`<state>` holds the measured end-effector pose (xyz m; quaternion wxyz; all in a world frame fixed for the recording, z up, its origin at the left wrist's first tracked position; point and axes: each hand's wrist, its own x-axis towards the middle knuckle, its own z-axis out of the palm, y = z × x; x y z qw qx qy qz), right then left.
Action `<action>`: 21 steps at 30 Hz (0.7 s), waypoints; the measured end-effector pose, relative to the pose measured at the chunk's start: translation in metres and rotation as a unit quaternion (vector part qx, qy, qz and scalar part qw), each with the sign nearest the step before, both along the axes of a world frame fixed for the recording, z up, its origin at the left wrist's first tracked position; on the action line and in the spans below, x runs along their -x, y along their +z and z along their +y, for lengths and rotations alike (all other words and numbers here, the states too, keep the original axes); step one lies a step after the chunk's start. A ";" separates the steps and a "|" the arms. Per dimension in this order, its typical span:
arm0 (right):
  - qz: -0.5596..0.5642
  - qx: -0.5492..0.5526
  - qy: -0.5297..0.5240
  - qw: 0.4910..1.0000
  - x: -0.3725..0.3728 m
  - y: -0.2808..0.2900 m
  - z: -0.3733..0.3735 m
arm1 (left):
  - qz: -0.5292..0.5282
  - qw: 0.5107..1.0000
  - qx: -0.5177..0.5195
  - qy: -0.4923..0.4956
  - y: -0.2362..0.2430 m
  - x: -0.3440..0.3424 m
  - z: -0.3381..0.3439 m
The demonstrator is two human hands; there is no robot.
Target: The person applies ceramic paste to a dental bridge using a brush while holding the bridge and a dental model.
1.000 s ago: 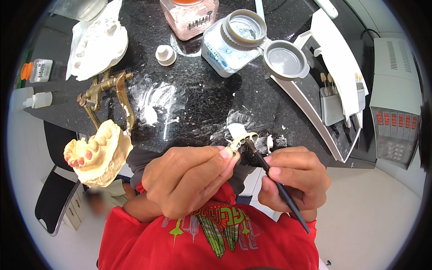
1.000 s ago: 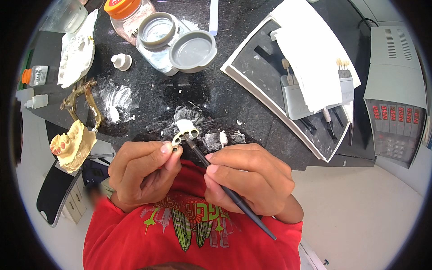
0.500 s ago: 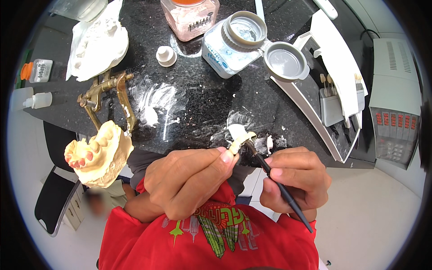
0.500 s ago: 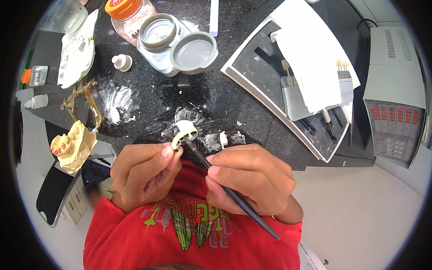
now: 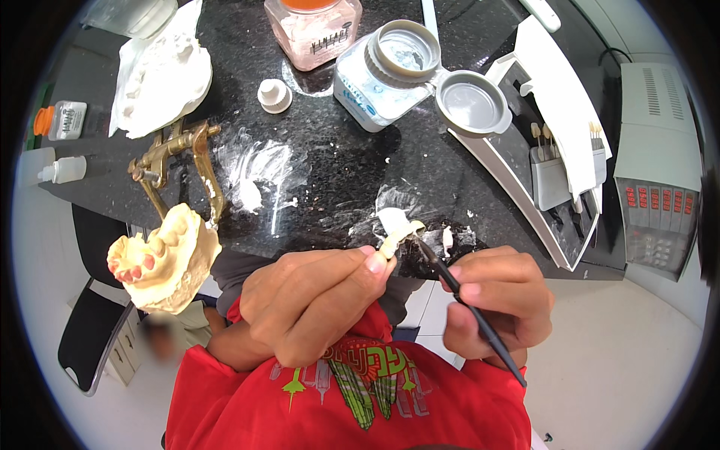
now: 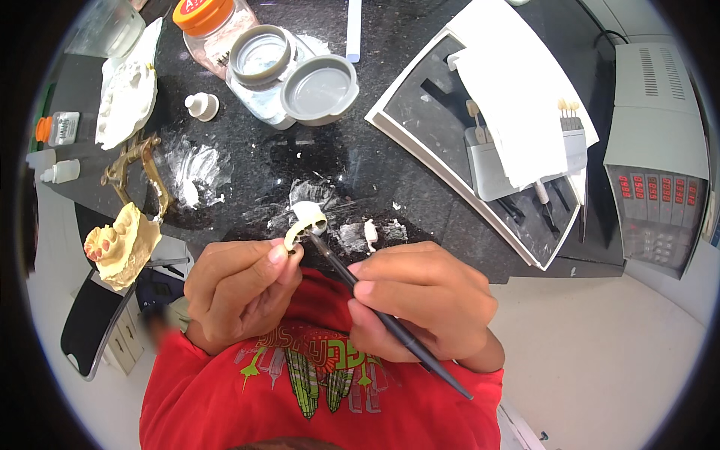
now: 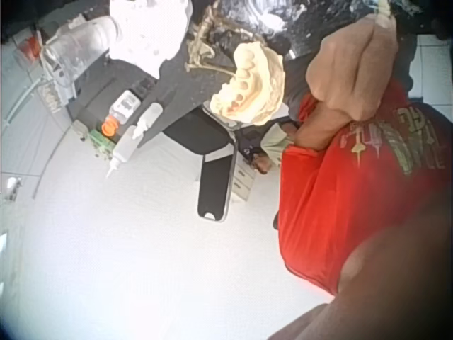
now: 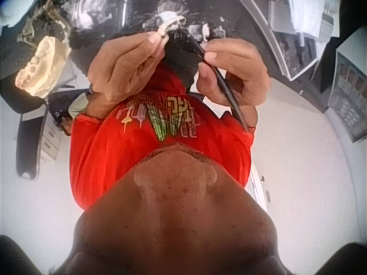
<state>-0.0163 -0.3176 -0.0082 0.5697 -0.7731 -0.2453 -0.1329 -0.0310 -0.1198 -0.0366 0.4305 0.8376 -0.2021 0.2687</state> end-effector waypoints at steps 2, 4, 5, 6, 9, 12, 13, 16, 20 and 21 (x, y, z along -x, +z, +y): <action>0.022 -0.019 -0.008 1.000 0.003 0.002 -0.005 | -0.029 0.999 0.028 0.021 -0.004 -0.004 -0.004; 0.032 -0.028 -0.015 0.999 0.005 0.004 -0.012 | -0.021 0.999 0.027 0.031 -0.004 -0.003 -0.005; 0.064 -0.029 -0.046 0.996 0.011 0.005 -0.015 | -0.017 0.999 0.027 0.035 -0.003 -0.003 -0.005; 0.084 -0.021 -0.048 0.995 0.011 0.007 -0.019 | -0.018 0.999 0.028 0.037 -0.002 -0.003 -0.006; 0.129 0.002 -0.053 0.990 0.008 0.010 -0.027 | -0.013 0.999 0.028 0.037 -0.001 -0.003 -0.007; 0.147 0.008 -0.067 0.987 0.010 0.008 -0.028 | -0.002 0.999 0.028 0.032 0.000 -0.002 -0.005; 0.154 0.010 -0.071 0.986 0.011 0.009 -0.029 | -0.001 0.999 0.030 0.034 -0.001 -0.002 -0.005; 0.165 0.011 -0.078 0.983 0.014 0.012 -0.031 | -0.004 0.999 0.038 0.037 0.000 -0.003 -0.007; 0.172 0.005 -0.070 0.983 0.013 0.010 -0.034 | 0.002 0.998 0.039 0.046 -0.002 -0.001 -0.008; 0.174 0.005 -0.067 0.983 0.012 0.010 -0.035 | 0.001 0.998 0.038 0.048 -0.002 -0.001 -0.008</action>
